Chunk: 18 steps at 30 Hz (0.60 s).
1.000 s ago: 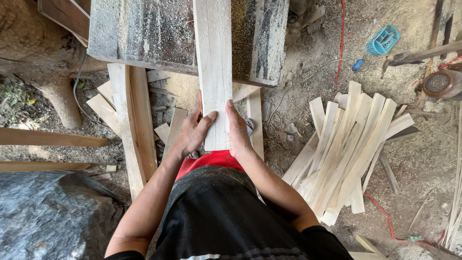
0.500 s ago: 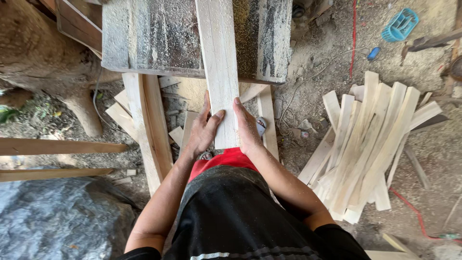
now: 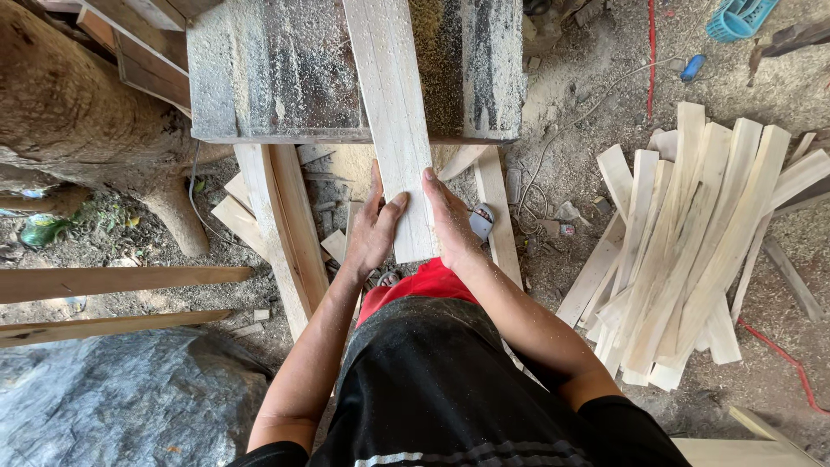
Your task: The person handles and positions a long piece of wood on a workbench, aligning it with a machine to prepare for cutting or planing.
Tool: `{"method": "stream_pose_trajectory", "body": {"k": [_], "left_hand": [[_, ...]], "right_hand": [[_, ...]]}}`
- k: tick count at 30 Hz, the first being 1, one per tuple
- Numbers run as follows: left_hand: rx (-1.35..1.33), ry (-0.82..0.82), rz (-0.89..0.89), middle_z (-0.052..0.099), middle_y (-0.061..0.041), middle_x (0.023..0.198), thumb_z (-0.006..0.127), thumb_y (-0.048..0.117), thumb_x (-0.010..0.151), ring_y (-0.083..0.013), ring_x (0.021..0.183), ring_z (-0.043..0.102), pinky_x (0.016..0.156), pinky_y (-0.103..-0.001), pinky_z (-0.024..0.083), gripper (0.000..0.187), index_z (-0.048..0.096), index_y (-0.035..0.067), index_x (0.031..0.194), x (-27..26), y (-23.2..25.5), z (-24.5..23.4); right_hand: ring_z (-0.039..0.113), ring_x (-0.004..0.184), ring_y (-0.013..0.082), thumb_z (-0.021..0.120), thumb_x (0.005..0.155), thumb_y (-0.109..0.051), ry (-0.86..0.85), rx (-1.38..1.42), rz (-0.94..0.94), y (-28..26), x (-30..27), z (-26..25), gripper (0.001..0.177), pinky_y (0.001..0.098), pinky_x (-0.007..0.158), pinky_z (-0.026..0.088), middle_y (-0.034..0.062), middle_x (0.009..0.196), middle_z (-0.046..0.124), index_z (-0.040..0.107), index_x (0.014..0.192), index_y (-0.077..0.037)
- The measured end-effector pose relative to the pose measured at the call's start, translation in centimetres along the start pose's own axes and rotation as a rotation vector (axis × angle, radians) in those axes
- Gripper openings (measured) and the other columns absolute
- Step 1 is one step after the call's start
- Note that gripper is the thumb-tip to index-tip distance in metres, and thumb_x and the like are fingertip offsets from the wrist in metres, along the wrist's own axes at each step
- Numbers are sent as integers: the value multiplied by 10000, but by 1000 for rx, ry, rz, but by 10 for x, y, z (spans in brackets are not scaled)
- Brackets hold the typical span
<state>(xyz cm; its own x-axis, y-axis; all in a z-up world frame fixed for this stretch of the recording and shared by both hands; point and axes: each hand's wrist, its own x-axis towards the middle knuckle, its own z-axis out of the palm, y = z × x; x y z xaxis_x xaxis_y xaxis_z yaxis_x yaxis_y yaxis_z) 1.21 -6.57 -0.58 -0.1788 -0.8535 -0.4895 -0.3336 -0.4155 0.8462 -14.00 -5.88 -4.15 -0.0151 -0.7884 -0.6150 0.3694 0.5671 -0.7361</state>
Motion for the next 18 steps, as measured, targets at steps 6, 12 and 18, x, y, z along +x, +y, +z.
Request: {"method": "stream_pose_trajectory", "body": {"k": [6, 12, 18], "left_hand": [[-23, 0, 30, 677, -234, 1323, 464, 515, 903, -284, 971, 764, 936, -403, 566, 951, -2, 152, 1648, 3, -4, -1], [-30, 13, 140, 600, -245, 1435, 475, 498, 944, -287, 1071, 741, 986, -408, 550, 922, 8, 137, 1653, 13, -16, 2], [15, 2, 4, 669, -236, 1335, 457, 516, 903, -292, 989, 762, 958, -409, 561, 942, -5, 182, 1652, 12, -3, -1]], "right_hand": [[558, 1350, 254, 632, 871, -645, 3, -14, -12, 0, 3, 0, 924, 380, 1080, 487, 193, 1484, 558, 457, 1511, -1], [554, 1352, 312, 574, 842, -703, -1, -86, 55, -3, 5, 0, 1005, 447, 1049, 546, 238, 1457, 520, 352, 1545, -20], [549, 1374, 332, 593, 838, -720, -18, -80, 5, -6, 7, 1, 1043, 441, 1065, 534, 273, 1494, 508, 369, 1541, 17]]}}
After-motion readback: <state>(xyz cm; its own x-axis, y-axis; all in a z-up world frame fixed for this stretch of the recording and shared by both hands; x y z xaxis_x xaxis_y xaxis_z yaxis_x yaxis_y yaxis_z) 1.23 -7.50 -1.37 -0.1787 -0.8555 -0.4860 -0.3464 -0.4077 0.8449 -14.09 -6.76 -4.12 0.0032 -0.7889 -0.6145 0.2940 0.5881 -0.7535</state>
